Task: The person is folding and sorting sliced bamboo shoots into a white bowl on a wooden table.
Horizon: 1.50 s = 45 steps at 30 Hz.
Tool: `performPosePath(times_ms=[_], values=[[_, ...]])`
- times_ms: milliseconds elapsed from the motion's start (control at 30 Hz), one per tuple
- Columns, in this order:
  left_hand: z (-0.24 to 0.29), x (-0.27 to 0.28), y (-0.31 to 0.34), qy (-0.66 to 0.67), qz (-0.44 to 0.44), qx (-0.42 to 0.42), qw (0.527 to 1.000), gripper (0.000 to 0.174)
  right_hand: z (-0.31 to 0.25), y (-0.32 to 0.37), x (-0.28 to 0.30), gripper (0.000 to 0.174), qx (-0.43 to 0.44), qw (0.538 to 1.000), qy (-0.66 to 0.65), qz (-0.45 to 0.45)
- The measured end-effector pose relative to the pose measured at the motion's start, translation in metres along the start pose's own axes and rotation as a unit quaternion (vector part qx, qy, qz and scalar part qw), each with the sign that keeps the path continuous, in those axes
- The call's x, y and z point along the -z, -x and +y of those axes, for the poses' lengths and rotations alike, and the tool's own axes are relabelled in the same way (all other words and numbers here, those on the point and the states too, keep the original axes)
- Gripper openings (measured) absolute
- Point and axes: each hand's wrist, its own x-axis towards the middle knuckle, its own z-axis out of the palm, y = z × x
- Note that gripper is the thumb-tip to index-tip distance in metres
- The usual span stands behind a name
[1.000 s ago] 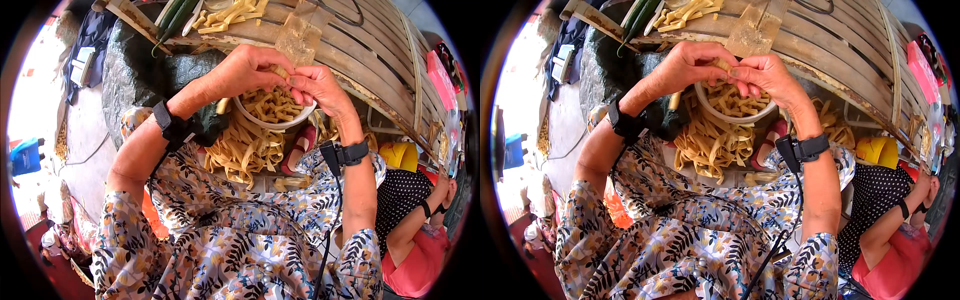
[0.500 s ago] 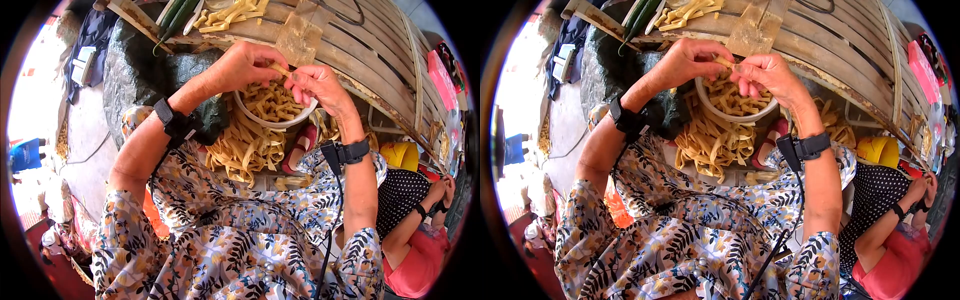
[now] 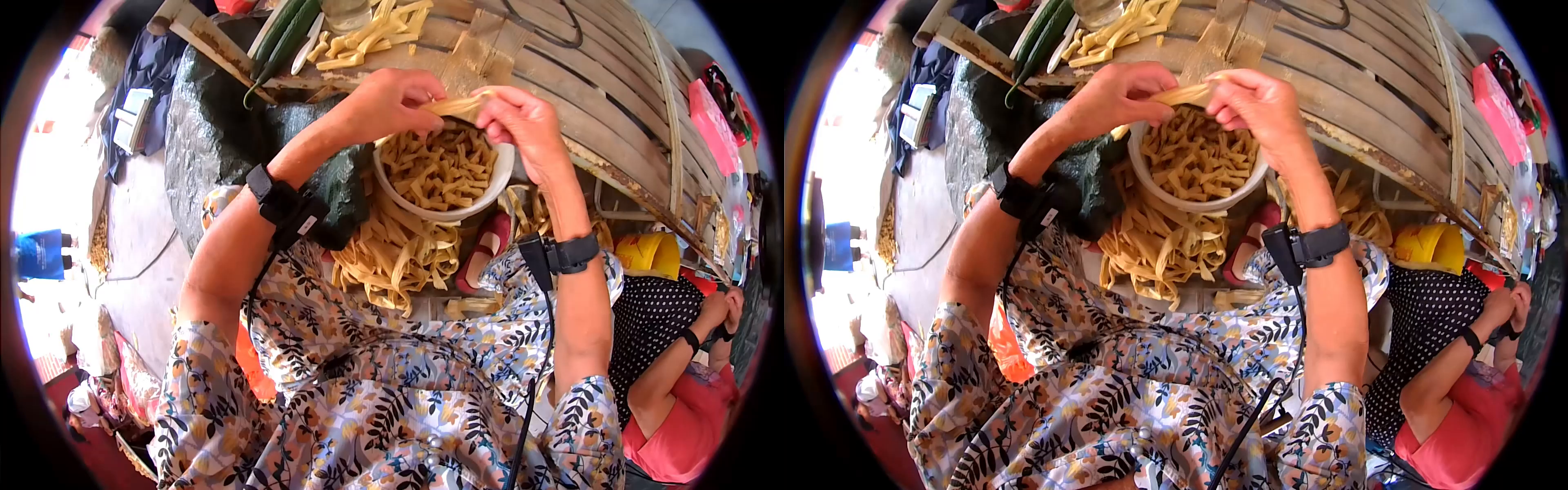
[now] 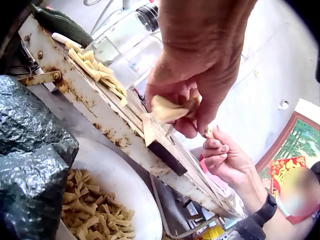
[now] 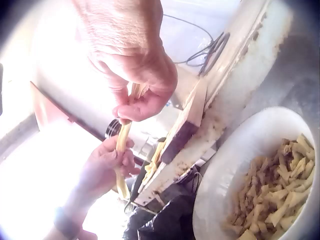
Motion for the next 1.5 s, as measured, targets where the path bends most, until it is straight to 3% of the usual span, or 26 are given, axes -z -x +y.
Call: performPosePath(times_ms=[133, 500, 1267, 1367, 1400, 1500], values=[[-0.005, 0.012, -0.019, 0.128, 0.062, -0.031, 0.989, 0.018, -0.01, -0.008, 0.014, 0.019, 0.007, 0.994, -0.036, 0.102], [-0.015, 0.011, -0.09, 0.122, 0.162, -0.033, 0.979, 0.017, -0.002, -0.055, 0.025, 0.016, 0.108, 0.96, -0.087, 0.245], [-0.023, 0.015, -0.1, 0.168, 0.168, -0.019, 0.971, 0.018, 0.002, -0.068, 0.022, 0.017, 0.122, 0.952, -0.089, 0.265], [-0.03, 0.009, -0.099, 0.135, 0.182, 0.036, 0.973, 0.015, 0.018, -0.074, 0.026, 0.013, 0.098, 0.96, -0.003, 0.262], [-0.033, 0.006, -0.1, 0.113, 0.188, 0.058, 0.974, 0.015, 0.023, -0.074, 0.026, 0.014, 0.094, 0.947, 0.12, 0.282], [-0.051, 0.018, -0.095, 0.161, 0.208, 0.057, 0.963, 0.014, 0.03, -0.068, 0.033, 0.017, 0.089, 0.938, 0.094, 0.32]])
